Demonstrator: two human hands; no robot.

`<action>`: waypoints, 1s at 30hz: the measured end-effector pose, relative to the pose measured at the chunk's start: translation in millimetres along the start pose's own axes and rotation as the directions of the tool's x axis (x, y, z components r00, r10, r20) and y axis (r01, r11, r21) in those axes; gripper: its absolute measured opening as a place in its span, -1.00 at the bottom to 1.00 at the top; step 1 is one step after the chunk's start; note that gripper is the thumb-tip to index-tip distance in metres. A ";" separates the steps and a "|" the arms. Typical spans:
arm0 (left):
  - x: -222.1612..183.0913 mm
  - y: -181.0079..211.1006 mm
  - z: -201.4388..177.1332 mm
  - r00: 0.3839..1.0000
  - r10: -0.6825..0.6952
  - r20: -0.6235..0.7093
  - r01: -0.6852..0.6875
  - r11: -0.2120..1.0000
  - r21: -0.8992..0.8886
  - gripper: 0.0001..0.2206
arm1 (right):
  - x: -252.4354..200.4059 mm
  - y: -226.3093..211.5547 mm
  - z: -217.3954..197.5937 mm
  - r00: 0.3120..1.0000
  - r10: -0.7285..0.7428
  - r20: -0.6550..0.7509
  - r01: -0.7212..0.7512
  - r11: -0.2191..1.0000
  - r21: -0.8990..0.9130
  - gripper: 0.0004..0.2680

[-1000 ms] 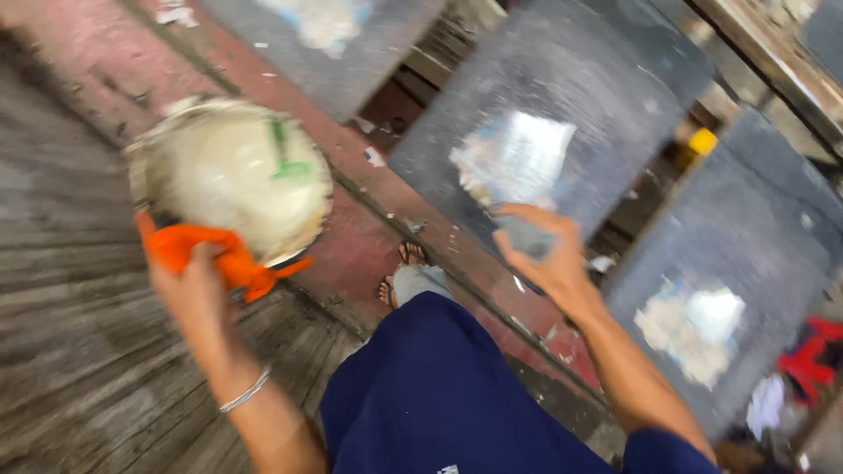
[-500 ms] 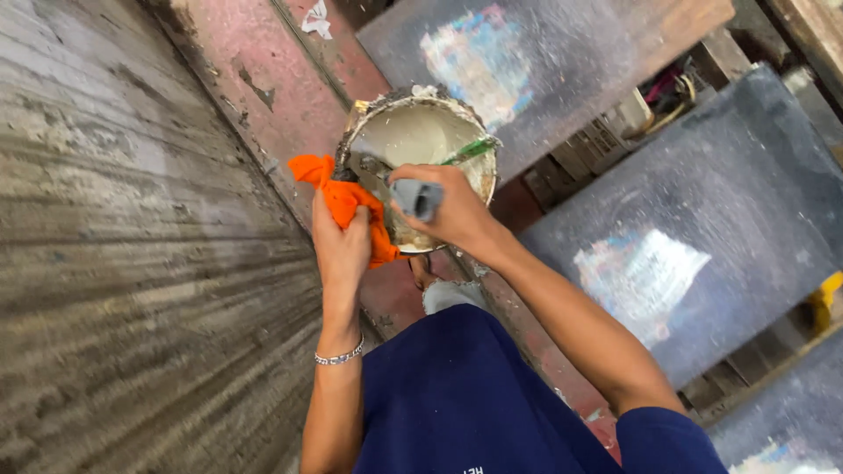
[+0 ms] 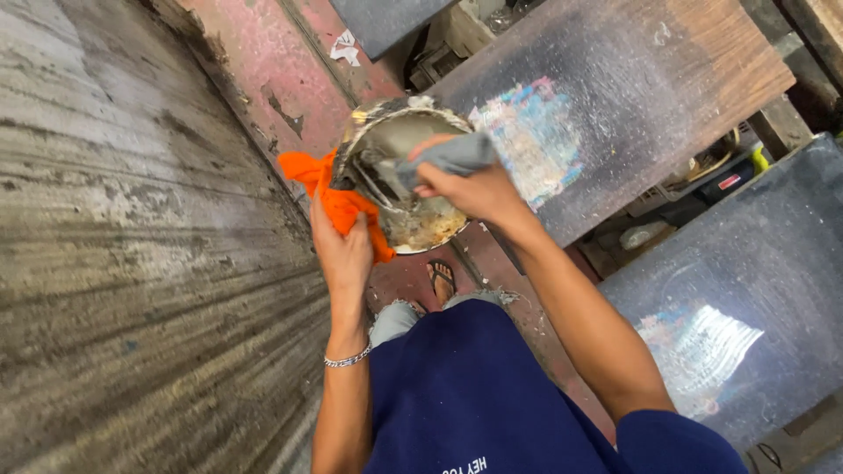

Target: Applying adhesive to multiple boards using a brush and a bucket of glue.

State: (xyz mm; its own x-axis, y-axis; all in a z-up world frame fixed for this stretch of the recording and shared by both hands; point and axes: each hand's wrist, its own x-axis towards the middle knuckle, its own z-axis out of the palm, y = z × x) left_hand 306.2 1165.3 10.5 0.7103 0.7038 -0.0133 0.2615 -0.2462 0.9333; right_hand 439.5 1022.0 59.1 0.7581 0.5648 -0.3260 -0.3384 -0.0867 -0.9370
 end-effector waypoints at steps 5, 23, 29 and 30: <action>57.3 -67.1 -25.9 0.982 -0.172 -0.083 0.168 0.985 -0.048 -0.55 | -35.3 -34.8 -38.7 0.978 -0.118 -0.170 0.123 0.992 0.018 -0.83; 345.5 -69.3 -112.6 0.915 -0.401 -0.045 0.380 0.894 -0.237 -0.66 | 41.1 138.9 -63.1 0.908 -0.254 -0.334 -0.196 0.446 -0.873 -0.40; 401.0 -89.2 -109.7 0.983 -0.182 -0.006 0.177 0.960 -0.217 -0.27 | 70.0 -43.6 75.0 0.732 -0.406 -0.548 -0.057 0.764 -0.642 -0.91; 406.2 -77.8 -108.9 0.985 -0.169 0.033 0.172 0.975 -0.140 -0.31 | 79.6 -64.3 93.3 0.687 -0.473 -0.551 -0.052 0.725 -0.687 -0.93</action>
State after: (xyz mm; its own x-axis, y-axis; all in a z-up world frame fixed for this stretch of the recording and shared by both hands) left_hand 503.2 1542.9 -28.4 0.6774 0.7126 -0.1825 0.2856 -0.0261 0.9580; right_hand 469.6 1149.2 105.1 0.9884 -0.0233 0.1504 0.0984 -0.6560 -0.7483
